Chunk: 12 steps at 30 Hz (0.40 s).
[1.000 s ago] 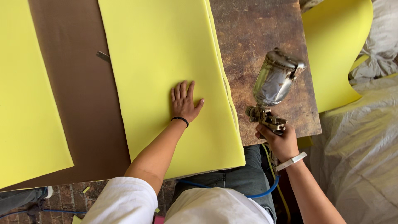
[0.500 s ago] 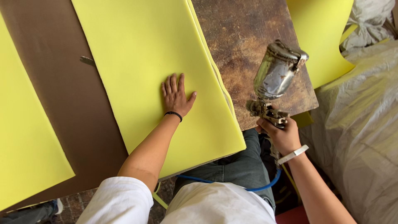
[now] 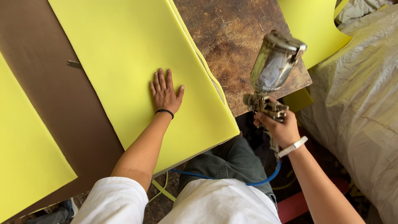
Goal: The person cuts a thin strip of yellow foam with a long knife, then uses a spray gun to apply adhesive onto large yellow foam sheets. They lay a beige fabric sheet over the sprayed foam, unfold and position it, and press and smooth the fabric flat with both hands across the surface.
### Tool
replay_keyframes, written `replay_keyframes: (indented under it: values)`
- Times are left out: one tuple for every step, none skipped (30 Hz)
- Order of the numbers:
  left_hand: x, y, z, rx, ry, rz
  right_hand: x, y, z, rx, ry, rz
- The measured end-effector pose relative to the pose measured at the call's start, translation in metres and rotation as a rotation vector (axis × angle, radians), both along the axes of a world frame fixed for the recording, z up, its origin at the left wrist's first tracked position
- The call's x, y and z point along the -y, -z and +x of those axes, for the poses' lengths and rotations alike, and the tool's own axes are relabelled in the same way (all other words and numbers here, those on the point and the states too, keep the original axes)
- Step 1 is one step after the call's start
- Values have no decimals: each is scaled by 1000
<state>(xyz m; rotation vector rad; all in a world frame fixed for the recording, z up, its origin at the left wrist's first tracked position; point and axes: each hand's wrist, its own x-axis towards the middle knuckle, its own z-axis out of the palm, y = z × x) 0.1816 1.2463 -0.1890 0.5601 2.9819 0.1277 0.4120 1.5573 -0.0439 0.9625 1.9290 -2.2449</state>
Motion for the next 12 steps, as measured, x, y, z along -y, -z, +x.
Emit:
replay_keyframes:
  values:
    - [2, 1, 7, 17, -12, -17, -4, 1, 9, 36, -14, -19]
    - [3, 2, 13, 28, -29, -32, -8, 3, 19, 54, -35, -47]
    - [5, 3, 15, 25, -43, -42, -11, 6, 30, 64, -55, -72]
    - [6, 3, 17, 27, -46, -50, -13, 9, 38, 80, -64, -96]
    - [6, 4, 22, 44, -46, -58, -15, 14, 44, 100, -49, -118]
    - [5, 4, 29, 51, -59, -56, -17, 16, 52, 127, -42, -141]
    - [5, 4, 33, 49, -76, -54, -22, 22, 58, 145, -38, -164]
    - [6, 5, 36, 40, -92, -56, -25, 27, 62, 134, -55, -178]
    - [6, 5, 41, 39, -109, -64, -28, 31, 65, 126, -74, -194]
    - [6, 7, 48, 39, -123, -71, -30, 34, 69, 119, -89, -208]
    - [5, 9, 56, 42, -136, -75, -33, 37, 71, 97, -112, -174]
    - [3, 10, 63, 45, -149, -79, -35, 42, 68, 77, -137, -142]
